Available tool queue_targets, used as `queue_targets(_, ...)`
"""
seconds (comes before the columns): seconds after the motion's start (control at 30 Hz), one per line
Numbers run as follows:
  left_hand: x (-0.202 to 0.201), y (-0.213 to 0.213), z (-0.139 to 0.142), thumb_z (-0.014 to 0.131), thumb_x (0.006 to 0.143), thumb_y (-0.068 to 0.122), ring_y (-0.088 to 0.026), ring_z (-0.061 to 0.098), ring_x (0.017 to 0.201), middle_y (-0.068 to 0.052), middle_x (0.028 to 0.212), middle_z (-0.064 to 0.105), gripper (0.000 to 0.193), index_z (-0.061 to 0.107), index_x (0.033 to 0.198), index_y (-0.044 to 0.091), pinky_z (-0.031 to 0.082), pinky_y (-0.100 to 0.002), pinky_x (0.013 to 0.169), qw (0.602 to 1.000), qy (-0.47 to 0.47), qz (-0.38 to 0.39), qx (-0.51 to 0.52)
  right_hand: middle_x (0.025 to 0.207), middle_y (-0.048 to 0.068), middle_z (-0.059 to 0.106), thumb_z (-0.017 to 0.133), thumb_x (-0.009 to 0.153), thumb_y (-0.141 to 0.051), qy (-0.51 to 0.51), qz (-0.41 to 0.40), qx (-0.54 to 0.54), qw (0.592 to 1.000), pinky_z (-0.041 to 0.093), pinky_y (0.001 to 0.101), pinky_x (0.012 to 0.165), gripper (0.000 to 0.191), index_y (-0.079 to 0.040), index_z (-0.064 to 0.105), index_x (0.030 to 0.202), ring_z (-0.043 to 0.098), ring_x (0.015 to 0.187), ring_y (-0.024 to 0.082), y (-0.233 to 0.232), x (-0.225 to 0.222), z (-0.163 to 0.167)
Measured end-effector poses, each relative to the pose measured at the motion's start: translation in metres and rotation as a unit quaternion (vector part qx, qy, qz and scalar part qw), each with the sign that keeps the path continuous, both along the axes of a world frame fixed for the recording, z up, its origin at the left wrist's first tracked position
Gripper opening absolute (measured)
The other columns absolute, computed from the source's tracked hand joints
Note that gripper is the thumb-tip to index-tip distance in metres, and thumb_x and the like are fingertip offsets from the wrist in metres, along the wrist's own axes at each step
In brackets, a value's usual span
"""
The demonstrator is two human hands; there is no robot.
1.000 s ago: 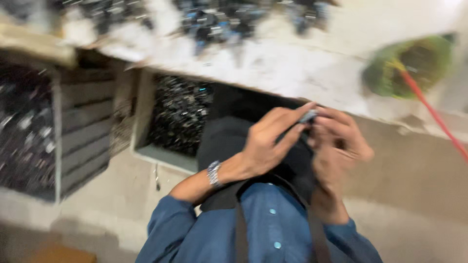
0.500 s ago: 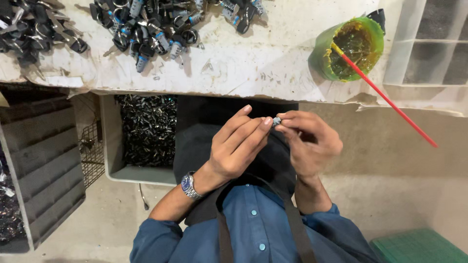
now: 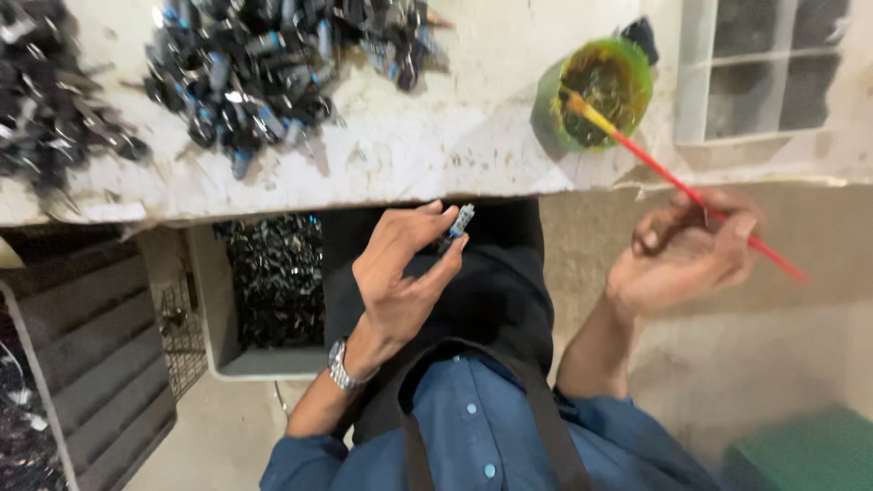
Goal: The person picks small metal components one at a time from the workbench, applies a yellow substance to each component with a brush dipped in a cup, and places the treated components into piles on the bench.
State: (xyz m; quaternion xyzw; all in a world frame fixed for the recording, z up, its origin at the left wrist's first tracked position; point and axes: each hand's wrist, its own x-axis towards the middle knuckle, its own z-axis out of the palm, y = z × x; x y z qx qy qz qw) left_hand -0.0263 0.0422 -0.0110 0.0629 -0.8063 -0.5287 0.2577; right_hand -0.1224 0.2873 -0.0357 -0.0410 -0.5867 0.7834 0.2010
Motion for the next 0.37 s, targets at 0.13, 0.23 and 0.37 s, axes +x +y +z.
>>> queue_targets(0.13, -0.002, -0.007, 0.003, 0.085, 0.082, -0.005, -0.028, 0.072, 0.105, -0.015, 0.110, 0.073, 0.035, 0.072, 0.114, 0.000, 0.059, -0.035, 0.093, 1.000, 0.003, 0.023, 0.017, 0.082, 0.011, 0.059, 0.056, 0.115, -0.038, -0.082, 0.073, -0.057, 0.992, 0.032, 0.0246, 0.042, 0.036, -0.003, 0.054, 0.107, 0.042, 0.050, 0.013, 0.000, 0.028, 0.004)
queue_targets(0.23, -0.002, -0.008, 0.001, 0.085, 0.083, -0.005, -0.027, 0.072, 0.106, -0.014, 0.110, 0.073, 0.035, 0.071, 0.114, 0.000, 0.059, -0.035, 0.093, 1.000, 0.001, 0.018, 0.023, 0.084, 0.013, 0.063, 0.055, 0.111, -0.035, -0.142, 0.126, -0.113, 0.975, 0.033, 0.0247, 0.041, 0.032, -0.004, 0.055, 0.106, 0.041, 0.047, 0.013, -0.005, 0.038, -0.010)
queue_targets(0.37, 0.001, -0.009, 0.002, 0.086, 0.084, -0.004, -0.027, 0.072, 0.108, -0.012, 0.110, 0.073, 0.035, 0.071, 0.116, 0.000, 0.059, -0.035, 0.095, 1.000, -0.003, 0.015, 0.019, 0.085, 0.017, 0.067, 0.053, 0.109, -0.033, -0.119, 0.158, -0.053, 0.979, 0.034, 0.0253, 0.040, 0.029, -0.005, 0.058, 0.104, 0.039, 0.043, 0.013, -0.012, 0.045, -0.016)
